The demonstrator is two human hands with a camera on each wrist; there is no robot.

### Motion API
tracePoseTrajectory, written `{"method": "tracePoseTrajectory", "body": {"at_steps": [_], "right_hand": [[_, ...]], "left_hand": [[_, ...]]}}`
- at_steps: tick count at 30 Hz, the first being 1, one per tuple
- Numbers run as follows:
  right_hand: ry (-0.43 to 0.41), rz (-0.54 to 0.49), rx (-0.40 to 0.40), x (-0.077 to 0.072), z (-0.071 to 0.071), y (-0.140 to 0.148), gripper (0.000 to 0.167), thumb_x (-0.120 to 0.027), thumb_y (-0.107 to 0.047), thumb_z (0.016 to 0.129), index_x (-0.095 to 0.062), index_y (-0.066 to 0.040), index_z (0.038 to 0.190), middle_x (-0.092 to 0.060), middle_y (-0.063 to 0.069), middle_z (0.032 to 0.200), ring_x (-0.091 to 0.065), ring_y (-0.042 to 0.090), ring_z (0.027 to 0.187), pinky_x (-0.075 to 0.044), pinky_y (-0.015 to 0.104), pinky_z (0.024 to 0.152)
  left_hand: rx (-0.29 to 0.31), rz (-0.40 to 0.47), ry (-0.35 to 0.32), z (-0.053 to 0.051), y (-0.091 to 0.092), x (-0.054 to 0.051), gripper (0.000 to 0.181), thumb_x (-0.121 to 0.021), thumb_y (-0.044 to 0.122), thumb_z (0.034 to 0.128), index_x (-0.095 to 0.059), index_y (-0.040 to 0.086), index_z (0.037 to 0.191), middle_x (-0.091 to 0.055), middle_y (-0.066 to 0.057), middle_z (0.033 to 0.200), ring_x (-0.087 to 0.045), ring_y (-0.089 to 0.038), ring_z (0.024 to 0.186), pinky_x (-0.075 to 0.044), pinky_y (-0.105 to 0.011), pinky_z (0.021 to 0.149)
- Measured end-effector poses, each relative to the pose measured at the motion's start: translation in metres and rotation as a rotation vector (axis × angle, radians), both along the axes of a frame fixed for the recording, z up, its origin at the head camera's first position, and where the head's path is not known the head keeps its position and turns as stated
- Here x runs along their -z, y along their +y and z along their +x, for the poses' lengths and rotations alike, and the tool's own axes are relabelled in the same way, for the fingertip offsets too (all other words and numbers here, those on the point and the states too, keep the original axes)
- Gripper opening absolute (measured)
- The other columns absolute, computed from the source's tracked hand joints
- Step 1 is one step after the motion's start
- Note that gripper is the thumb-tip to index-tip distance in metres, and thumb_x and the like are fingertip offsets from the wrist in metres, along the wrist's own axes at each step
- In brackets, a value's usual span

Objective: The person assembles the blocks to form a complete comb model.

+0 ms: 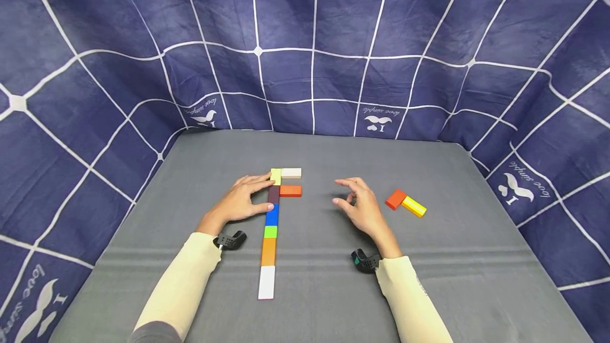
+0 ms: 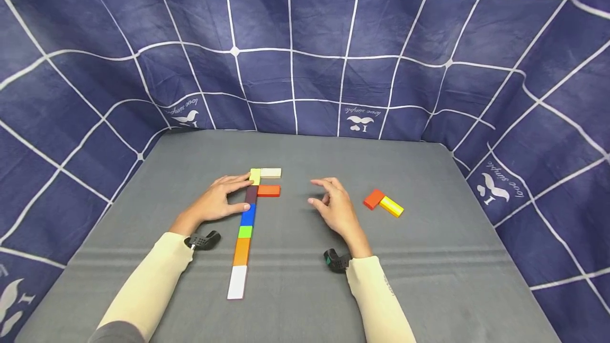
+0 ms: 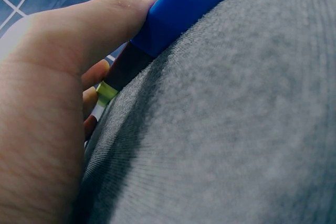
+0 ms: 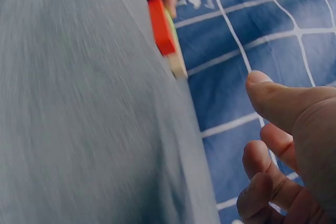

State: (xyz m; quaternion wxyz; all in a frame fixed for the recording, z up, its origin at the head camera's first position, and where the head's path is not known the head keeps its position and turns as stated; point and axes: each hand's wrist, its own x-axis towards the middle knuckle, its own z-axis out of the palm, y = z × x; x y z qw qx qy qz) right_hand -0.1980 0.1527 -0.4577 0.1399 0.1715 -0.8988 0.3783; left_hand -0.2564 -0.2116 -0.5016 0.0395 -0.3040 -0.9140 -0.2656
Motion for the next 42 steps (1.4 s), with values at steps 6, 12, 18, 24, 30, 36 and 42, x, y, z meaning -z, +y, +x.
{"method": "tracePoseTrajectory", "body": {"at_steps": [6, 12, 18, 24, 30, 36, 42], "right_hand": [[0.067, 0.033, 0.052, -0.002, 0.003, 0.032, 0.048, -0.082, -0.02, 0.084, -0.066, -0.017, 0.13, -0.064, 0.006, 0.123, -0.058, 0.011, 0.074, -0.045, 0.025, 0.068], [0.059, 0.056, 0.119, 0.001, 0.008, 0.058, 0.05, -0.084, -0.016, 0.082, -0.066, -0.012, 0.129, -0.063, 0.009, 0.12, -0.052, 0.009, 0.067, -0.041, 0.022, 0.061], [0.079, 0.011, 0.147, -0.002, 0.006, 0.075, 0.048, -0.084, -0.015, 0.083, -0.067, -0.011, 0.127, -0.061, 0.008, 0.11, -0.045, 0.007, 0.061, -0.036, 0.018, 0.056], [0.117, -0.005, 0.208, -0.003, 0.008, 0.096, 0.044, -0.085, -0.011, 0.08, -0.07, -0.007, 0.121, -0.061, 0.009, 0.103, -0.044, 0.009, 0.06, -0.033, 0.016, 0.056], [0.096, 0.004, 0.275, -0.003, 0.012, 0.121, 0.042, -0.083, -0.012, 0.082, -0.07, -0.007, 0.122, -0.061, 0.015, 0.103, -0.041, 0.006, 0.058, -0.032, 0.017, 0.052], [0.063, -0.015, 0.315, 0.0, 0.016, 0.139, 0.041, -0.083, -0.013, 0.082, -0.07, -0.006, 0.12, -0.06, 0.015, 0.102, -0.041, 0.002, 0.057, -0.032, 0.017, 0.049], [-0.013, 0.004, 0.312, 0.008, 0.02, 0.155, 0.043, -0.086, -0.015, 0.08, -0.071, -0.005, 0.119, -0.062, 0.016, 0.104, -0.04, 0.003, 0.056, -0.033, 0.019, 0.048]], "left_hand": [[0.006, 0.009, 0.012, -0.003, 0.0, -0.001, 0.074, -0.072, 0.06, 0.0842, -0.052, 0.027, 0.148, -0.041, 0.004, 0.16, -0.043, -0.023, 0.142, -0.021, -0.055, 0.121], [0.013, -0.006, -0.004, -0.001, -0.001, 0.0, 0.076, -0.069, 0.064, 0.0844, -0.051, 0.028, 0.148, -0.039, 0.004, 0.161, -0.042, -0.025, 0.143, -0.019, -0.058, 0.121], [0.003, 0.007, 0.009, -0.001, -0.002, 0.0, 0.075, -0.071, 0.062, 0.0837, -0.052, 0.028, 0.148, -0.04, 0.004, 0.16, -0.043, -0.025, 0.142, -0.02, -0.056, 0.12], [0.014, 0.002, 0.015, -0.002, -0.001, 0.0, 0.075, -0.071, 0.062, 0.0837, -0.052, 0.028, 0.148, -0.041, 0.002, 0.16, -0.044, -0.025, 0.142, -0.021, -0.057, 0.12], [0.01, 0.009, -0.001, -0.001, 0.0, 0.0, 0.075, -0.072, 0.06, 0.0838, -0.052, 0.028, 0.148, -0.04, 0.002, 0.16, -0.043, -0.027, 0.143, -0.019, -0.059, 0.121], [0.016, 0.033, -0.01, -0.001, 0.0, -0.001, 0.074, -0.073, 0.058, 0.0843, -0.053, 0.025, 0.147, -0.042, 0.001, 0.16, -0.042, -0.027, 0.144, -0.017, -0.058, 0.121], [0.02, 0.025, -0.015, -0.002, 0.0, 0.001, 0.074, -0.072, 0.06, 0.0845, -0.052, 0.025, 0.147, -0.042, 0.001, 0.16, -0.041, -0.027, 0.144, -0.017, -0.056, 0.122]]}}
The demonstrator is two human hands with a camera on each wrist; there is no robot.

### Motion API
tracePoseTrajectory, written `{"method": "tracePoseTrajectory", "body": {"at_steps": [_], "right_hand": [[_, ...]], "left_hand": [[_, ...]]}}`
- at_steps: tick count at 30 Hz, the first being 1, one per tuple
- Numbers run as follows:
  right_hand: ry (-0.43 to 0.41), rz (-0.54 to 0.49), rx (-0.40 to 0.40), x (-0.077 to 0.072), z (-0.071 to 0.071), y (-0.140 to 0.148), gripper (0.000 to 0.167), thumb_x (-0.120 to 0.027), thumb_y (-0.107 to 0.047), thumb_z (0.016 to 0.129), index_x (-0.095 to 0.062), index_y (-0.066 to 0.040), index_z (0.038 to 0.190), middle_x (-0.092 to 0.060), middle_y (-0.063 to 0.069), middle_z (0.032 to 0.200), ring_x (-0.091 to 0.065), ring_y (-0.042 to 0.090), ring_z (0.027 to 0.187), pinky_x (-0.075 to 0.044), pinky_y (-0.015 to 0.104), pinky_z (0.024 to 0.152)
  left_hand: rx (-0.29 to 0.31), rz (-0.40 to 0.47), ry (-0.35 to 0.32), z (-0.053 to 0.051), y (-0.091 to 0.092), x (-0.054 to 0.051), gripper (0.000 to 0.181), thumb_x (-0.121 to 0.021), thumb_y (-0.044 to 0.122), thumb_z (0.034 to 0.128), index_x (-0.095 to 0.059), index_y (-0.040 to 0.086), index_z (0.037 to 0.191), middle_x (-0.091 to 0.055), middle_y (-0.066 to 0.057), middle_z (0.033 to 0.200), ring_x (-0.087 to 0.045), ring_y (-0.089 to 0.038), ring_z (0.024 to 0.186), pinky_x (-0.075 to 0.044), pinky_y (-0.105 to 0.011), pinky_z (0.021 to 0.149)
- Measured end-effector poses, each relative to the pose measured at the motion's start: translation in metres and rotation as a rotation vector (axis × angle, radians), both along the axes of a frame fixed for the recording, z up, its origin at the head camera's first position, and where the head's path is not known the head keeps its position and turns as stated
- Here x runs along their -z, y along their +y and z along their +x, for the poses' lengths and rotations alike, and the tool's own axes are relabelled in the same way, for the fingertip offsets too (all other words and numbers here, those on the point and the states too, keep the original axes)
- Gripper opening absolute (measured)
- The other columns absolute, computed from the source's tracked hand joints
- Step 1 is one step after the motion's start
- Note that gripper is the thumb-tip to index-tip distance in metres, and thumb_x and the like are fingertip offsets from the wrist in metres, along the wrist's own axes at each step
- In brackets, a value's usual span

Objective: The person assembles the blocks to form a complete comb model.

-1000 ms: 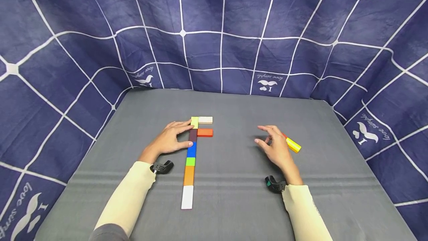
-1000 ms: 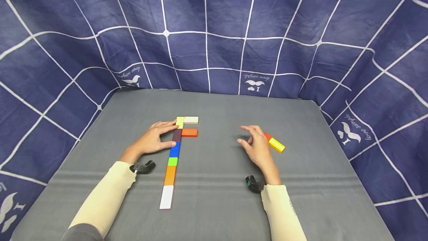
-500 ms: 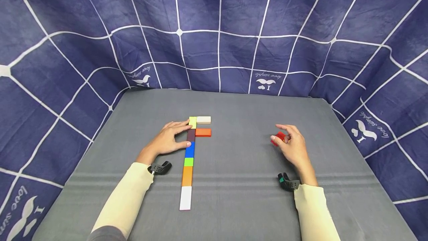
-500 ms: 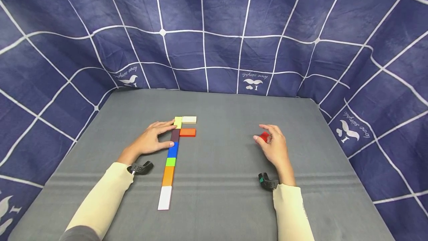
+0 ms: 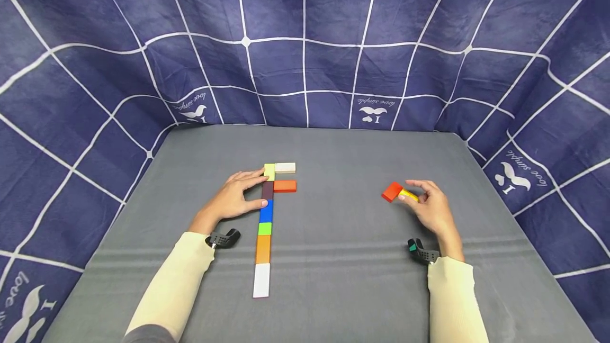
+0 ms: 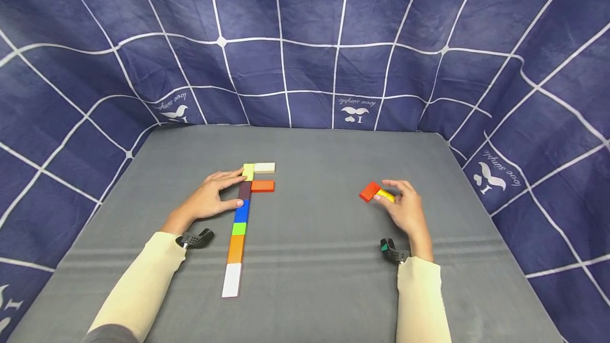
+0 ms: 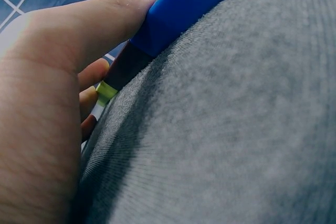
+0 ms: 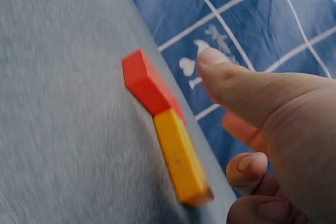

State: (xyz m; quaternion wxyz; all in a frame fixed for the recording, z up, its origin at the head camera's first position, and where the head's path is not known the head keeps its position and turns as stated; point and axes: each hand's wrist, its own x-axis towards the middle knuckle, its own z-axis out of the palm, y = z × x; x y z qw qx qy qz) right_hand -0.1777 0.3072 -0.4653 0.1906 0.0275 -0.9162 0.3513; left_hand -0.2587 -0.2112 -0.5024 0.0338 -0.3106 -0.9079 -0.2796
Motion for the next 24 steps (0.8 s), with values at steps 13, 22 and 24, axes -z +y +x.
{"method": "tracePoseTrajectory", "body": {"at_steps": [13, 22, 24], "right_hand": [[-0.224, -0.058, 0.054, 0.013, 0.004, 0.023, 0.046, -0.085, -0.021, 0.081, -0.07, -0.007, 0.122, -0.065, 0.012, 0.091, -0.048, 0.001, 0.056, -0.04, 0.022, 0.048], [-0.251, 0.005, 0.068, 0.015, 0.003, 0.027, 0.046, -0.085, -0.022, 0.081, -0.07, -0.006, 0.121, -0.059, 0.003, 0.068, -0.046, 0.001, 0.055, -0.038, 0.025, 0.048], [-0.253, 0.006, 0.068, 0.014, 0.004, 0.027, 0.046, -0.085, -0.022, 0.081, -0.07, -0.005, 0.121, -0.06, 0.006, 0.069, -0.046, 0.001, 0.055, -0.038, 0.025, 0.048]], "left_hand": [[-0.009, -0.022, -0.005, 0.0, -0.001, 0.0, 0.075, -0.071, 0.061, 0.0846, -0.051, 0.028, 0.148, -0.041, 0.003, 0.16, -0.041, -0.026, 0.144, -0.018, -0.056, 0.122], [-0.004, -0.028, 0.006, -0.001, -0.001, 0.0, 0.075, -0.07, 0.062, 0.0848, -0.05, 0.028, 0.148, -0.04, 0.003, 0.16, -0.042, -0.027, 0.144, -0.019, -0.057, 0.121], [-0.004, -0.029, 0.007, -0.001, 0.0, 0.0, 0.074, -0.071, 0.062, 0.0848, -0.051, 0.028, 0.148, -0.041, 0.003, 0.16, -0.042, -0.027, 0.144, -0.019, -0.057, 0.121]]}}
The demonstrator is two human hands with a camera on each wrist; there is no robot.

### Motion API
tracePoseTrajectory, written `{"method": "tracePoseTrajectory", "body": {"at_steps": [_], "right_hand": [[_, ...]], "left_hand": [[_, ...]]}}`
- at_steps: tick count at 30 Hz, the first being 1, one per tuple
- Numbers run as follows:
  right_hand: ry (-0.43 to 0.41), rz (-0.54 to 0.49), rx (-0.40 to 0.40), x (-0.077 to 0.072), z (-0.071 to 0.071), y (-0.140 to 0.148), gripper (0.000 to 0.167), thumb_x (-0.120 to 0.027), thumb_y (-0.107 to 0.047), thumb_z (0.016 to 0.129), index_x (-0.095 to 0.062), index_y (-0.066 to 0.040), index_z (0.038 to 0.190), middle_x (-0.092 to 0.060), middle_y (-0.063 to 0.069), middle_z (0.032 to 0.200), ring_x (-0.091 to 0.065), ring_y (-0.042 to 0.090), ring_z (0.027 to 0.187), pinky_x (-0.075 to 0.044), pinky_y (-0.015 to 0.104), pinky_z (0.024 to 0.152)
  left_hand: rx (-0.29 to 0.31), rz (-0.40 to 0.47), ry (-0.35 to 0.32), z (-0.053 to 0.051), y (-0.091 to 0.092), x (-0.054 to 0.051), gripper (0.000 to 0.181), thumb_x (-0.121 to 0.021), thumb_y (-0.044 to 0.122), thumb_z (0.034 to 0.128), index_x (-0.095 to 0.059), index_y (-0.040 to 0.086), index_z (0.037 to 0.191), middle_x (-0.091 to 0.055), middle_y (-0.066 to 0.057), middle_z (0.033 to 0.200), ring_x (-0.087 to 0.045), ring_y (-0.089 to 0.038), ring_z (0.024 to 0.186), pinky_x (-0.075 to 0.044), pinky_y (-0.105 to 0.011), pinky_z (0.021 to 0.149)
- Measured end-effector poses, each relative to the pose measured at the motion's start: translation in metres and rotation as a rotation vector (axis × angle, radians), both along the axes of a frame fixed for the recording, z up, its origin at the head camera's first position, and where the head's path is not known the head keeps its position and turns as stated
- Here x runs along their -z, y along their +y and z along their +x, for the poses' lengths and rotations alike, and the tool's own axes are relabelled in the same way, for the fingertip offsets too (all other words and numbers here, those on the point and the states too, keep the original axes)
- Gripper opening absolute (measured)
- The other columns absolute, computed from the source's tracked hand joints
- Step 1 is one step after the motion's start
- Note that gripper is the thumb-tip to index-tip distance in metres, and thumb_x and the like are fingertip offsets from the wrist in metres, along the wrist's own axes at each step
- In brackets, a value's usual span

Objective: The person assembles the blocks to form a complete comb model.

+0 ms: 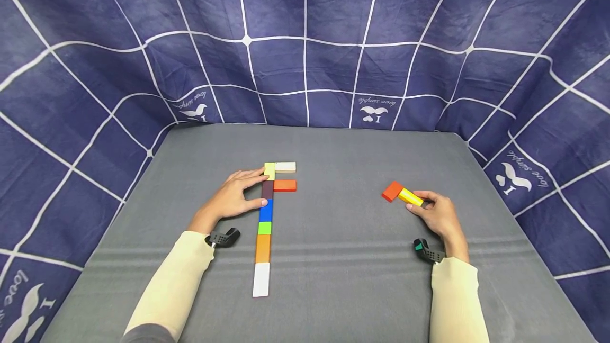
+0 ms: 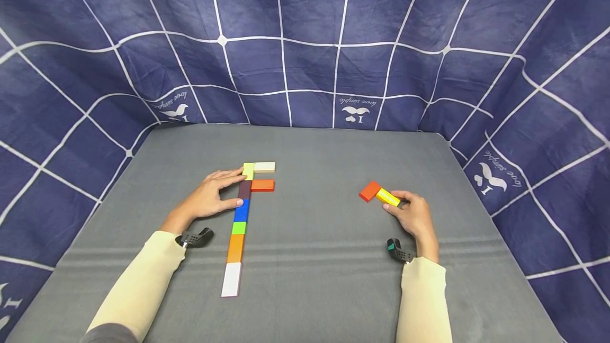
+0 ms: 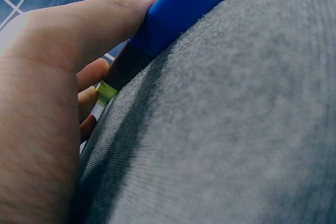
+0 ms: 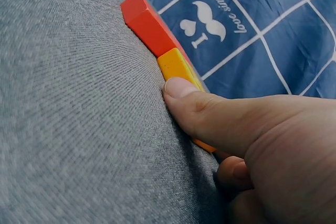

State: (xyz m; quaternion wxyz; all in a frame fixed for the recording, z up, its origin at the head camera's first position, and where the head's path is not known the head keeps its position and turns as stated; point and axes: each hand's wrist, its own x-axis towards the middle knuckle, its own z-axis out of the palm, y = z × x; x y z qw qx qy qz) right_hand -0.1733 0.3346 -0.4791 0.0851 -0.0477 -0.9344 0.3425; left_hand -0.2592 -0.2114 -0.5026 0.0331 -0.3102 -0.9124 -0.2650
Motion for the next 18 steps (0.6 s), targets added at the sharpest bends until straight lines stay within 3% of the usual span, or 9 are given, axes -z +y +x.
{"method": "tracePoseTrajectory", "body": {"at_steps": [7, 11, 14, 18], "right_hand": [[-0.022, 0.039, 0.04, -0.005, 0.0022, -0.0002, 0.048, -0.085, -0.026, 0.081, -0.07, -0.003, 0.12, -0.071, 0.014, 0.088, -0.049, -0.001, 0.06, -0.04, 0.023, 0.051], [-0.034, 0.051, 0.058, -0.0057, 0.0014, -0.0002, 0.045, -0.084, -0.028, 0.082, -0.071, -0.004, 0.118, -0.07, 0.011, 0.085, -0.05, 0.0, 0.061, -0.04, 0.024, 0.053], [-0.042, -0.019, 0.073, -0.0031, 0.0011, 0.001, 0.044, -0.083, -0.027, 0.083, -0.071, -0.003, 0.119, -0.068, 0.002, 0.078, -0.049, 0.0, 0.058, -0.04, 0.024, 0.05], [-0.049, -0.198, 0.11, 0.0007, 0.0025, 0.0021, 0.048, -0.081, -0.025, 0.086, -0.066, -0.001, 0.124, -0.062, -0.016, 0.074, -0.049, -0.002, 0.053, -0.041, 0.023, 0.047]], "left_hand": [[-0.004, 0.011, -0.009, 0.0015, 0.0022, -0.001, 0.074, -0.072, 0.061, 0.0843, -0.051, 0.028, 0.148, -0.04, 0.003, 0.16, -0.042, -0.026, 0.144, -0.019, -0.056, 0.121], [-0.009, 0.021, -0.009, 0.0017, 0.0013, -0.0012, 0.074, -0.072, 0.059, 0.084, -0.052, 0.028, 0.148, -0.041, 0.003, 0.16, -0.042, -0.026, 0.143, -0.019, -0.057, 0.121], [-0.01, 0.019, -0.003, 0.0011, 0.0003, -0.0006, 0.074, -0.072, 0.06, 0.0839, -0.052, 0.028, 0.148, -0.041, 0.003, 0.16, -0.043, -0.025, 0.143, -0.019, -0.057, 0.121], [-0.01, 0.012, 0.005, 0.0003, -0.0002, 0.0005, 0.074, -0.071, 0.062, 0.084, -0.051, 0.03, 0.148, -0.041, 0.005, 0.16, -0.043, -0.023, 0.143, -0.019, -0.055, 0.121]]}}
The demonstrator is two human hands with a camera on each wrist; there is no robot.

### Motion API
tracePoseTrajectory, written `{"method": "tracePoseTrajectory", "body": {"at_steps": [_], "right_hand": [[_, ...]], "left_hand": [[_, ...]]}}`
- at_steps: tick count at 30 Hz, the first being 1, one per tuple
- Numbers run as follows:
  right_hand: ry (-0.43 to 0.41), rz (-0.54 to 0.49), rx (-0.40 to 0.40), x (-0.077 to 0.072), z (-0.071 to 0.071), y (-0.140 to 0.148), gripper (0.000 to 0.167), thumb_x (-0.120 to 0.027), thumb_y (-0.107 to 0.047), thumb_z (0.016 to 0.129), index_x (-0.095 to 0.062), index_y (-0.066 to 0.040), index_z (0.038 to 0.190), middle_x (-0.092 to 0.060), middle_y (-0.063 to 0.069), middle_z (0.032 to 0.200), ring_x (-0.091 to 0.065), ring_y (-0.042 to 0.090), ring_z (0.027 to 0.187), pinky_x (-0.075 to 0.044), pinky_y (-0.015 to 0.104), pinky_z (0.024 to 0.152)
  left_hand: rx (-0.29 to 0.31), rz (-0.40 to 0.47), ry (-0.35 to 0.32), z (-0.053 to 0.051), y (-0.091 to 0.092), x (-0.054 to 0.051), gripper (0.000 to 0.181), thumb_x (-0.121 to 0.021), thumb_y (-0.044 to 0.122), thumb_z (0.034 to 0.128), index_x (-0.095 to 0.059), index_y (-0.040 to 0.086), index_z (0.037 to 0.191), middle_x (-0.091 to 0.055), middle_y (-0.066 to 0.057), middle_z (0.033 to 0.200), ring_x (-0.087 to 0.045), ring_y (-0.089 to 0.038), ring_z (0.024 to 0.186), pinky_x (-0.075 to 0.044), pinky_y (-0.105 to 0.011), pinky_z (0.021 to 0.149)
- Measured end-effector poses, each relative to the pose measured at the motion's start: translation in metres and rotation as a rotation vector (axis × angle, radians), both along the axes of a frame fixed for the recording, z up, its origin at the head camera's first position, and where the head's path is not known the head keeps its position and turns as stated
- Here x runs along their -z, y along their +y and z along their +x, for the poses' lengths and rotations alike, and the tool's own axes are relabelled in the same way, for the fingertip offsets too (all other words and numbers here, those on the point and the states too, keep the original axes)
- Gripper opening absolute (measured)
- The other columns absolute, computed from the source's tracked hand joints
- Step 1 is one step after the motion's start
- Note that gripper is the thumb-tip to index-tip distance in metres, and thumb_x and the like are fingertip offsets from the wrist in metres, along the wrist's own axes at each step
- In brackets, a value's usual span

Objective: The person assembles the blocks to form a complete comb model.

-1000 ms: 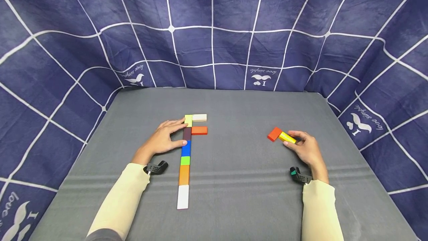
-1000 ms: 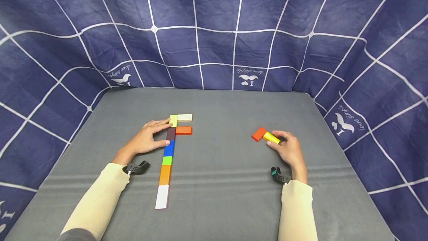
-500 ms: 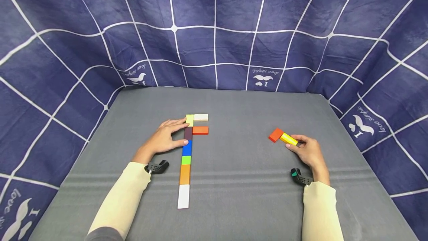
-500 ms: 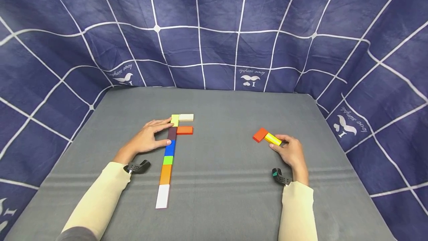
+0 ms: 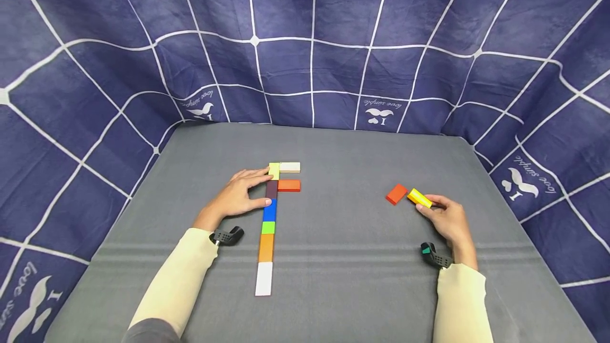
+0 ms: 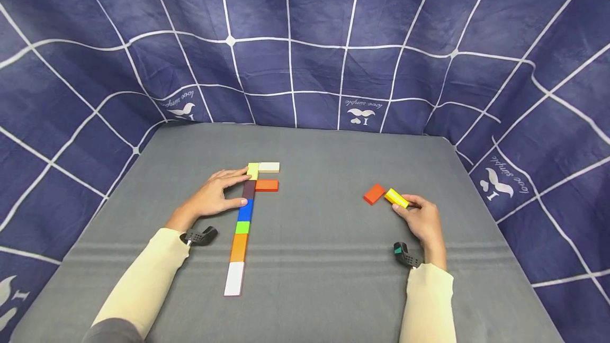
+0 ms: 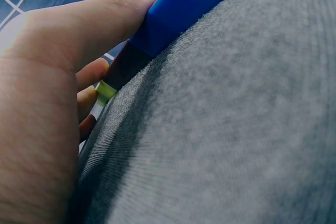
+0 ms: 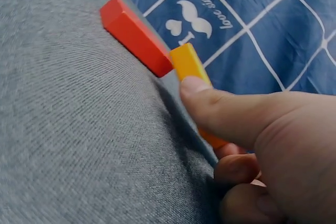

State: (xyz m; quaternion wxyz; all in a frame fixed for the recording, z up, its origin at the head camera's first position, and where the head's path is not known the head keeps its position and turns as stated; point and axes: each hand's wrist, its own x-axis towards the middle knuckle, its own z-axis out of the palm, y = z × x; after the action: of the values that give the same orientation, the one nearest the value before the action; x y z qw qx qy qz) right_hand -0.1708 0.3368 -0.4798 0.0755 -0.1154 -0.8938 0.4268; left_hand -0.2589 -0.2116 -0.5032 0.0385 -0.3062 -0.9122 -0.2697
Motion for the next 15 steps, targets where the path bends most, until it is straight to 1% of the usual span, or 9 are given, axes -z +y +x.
{"method": "tracePoseTrajectory", "body": {"at_steps": [2, 4, 8, 11, 13, 15], "right_hand": [[0.006, -0.054, 0.027, 0.0, 0.002, 0.0, 0.05, -0.081, -0.025, 0.086, -0.065, -0.001, 0.126, -0.058, -0.022, 0.076, -0.049, -0.003, 0.053, -0.042, 0.022, 0.047], [0.017, -0.087, 0.048, 0.0, 0.003, -0.002, 0.051, -0.08, -0.026, 0.086, -0.064, -0.001, 0.128, -0.057, -0.023, 0.079, -0.049, -0.003, 0.054, -0.043, 0.022, 0.048], [0.046, -0.11, 0.089, -0.001, 0.002, -0.007, 0.05, -0.081, -0.026, 0.086, -0.064, -0.004, 0.127, -0.057, -0.019, 0.088, -0.051, -0.003, 0.055, -0.042, 0.021, 0.048], [0.074, -0.146, 0.111, -0.003, 0.001, -0.012, 0.048, -0.082, -0.024, 0.085, -0.065, -0.005, 0.127, -0.057, -0.016, 0.094, -0.055, -0.003, 0.058, -0.043, 0.019, 0.05], [0.093, -0.161, 0.108, -0.005, 0.0, -0.014, 0.048, -0.082, -0.023, 0.085, -0.065, -0.006, 0.126, -0.058, -0.016, 0.094, -0.057, -0.003, 0.06, -0.044, 0.018, 0.052], [0.112, -0.173, 0.09, -0.008, -0.001, -0.016, 0.048, -0.083, -0.022, 0.084, -0.065, -0.007, 0.126, -0.06, -0.015, 0.09, -0.057, -0.002, 0.06, -0.044, 0.018, 0.052]], "left_hand": [[0.007, -0.003, 0.002, 0.0, 0.001, 0.0, 0.074, -0.07, 0.063, 0.0843, -0.051, 0.029, 0.148, -0.04, 0.004, 0.16, -0.043, -0.023, 0.143, -0.019, -0.054, 0.121], [0.009, -0.005, -0.001, 0.0, 0.001, 0.0, 0.074, -0.07, 0.062, 0.0846, -0.051, 0.028, 0.148, -0.04, 0.003, 0.16, -0.043, -0.023, 0.143, -0.019, -0.054, 0.121], [0.001, -0.003, -0.016, 0.003, -0.001, -0.002, 0.074, -0.072, 0.06, 0.084, -0.052, 0.027, 0.147, -0.041, 0.003, 0.16, -0.042, -0.024, 0.143, -0.019, -0.054, 0.122], [-0.002, 0.001, -0.022, 0.004, -0.002, -0.003, 0.074, -0.072, 0.06, 0.084, -0.052, 0.027, 0.148, -0.04, 0.004, 0.16, -0.042, -0.023, 0.143, -0.018, -0.054, 0.122], [0.002, 0.003, -0.016, 0.003, -0.001, -0.003, 0.074, -0.071, 0.061, 0.0844, -0.051, 0.028, 0.148, -0.04, 0.004, 0.16, -0.042, -0.022, 0.144, -0.018, -0.054, 0.122], [0.006, 0.007, -0.009, 0.002, 0.0, -0.003, 0.074, -0.071, 0.06, 0.0845, -0.052, 0.027, 0.148, -0.041, 0.003, 0.16, -0.042, -0.023, 0.143, -0.018, -0.055, 0.122]]}}
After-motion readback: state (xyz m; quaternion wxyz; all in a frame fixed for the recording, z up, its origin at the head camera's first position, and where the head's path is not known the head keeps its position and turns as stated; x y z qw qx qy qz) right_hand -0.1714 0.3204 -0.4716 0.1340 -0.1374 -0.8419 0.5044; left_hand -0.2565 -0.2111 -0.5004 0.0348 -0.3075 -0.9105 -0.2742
